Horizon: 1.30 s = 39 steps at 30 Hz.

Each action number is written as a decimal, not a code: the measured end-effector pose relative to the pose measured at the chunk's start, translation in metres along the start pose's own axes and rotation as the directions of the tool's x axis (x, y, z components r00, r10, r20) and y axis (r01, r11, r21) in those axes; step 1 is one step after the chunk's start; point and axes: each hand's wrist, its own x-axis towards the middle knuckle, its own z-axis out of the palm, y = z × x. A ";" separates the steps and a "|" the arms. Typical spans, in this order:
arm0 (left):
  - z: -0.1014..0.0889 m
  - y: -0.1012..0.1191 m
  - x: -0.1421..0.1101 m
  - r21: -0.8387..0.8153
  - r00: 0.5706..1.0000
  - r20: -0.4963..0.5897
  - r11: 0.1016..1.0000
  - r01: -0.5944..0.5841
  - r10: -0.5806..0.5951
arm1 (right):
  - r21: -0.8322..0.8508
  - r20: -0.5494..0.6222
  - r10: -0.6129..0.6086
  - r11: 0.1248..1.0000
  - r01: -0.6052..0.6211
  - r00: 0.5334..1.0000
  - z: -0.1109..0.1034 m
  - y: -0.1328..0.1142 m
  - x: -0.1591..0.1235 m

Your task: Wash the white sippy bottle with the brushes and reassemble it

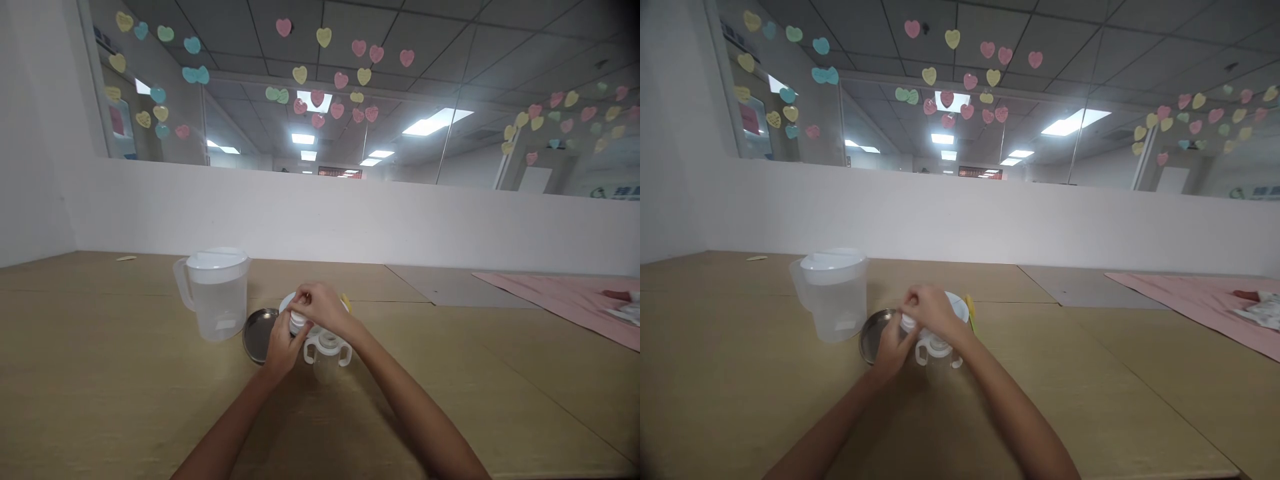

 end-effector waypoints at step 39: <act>-0.007 -0.024 0.004 0.485 0.992 -0.122 0.871 0.072 -0.014 | -0.129 0.401 0.178 0.982 -0.138 0.898 -0.006 0.089 -0.001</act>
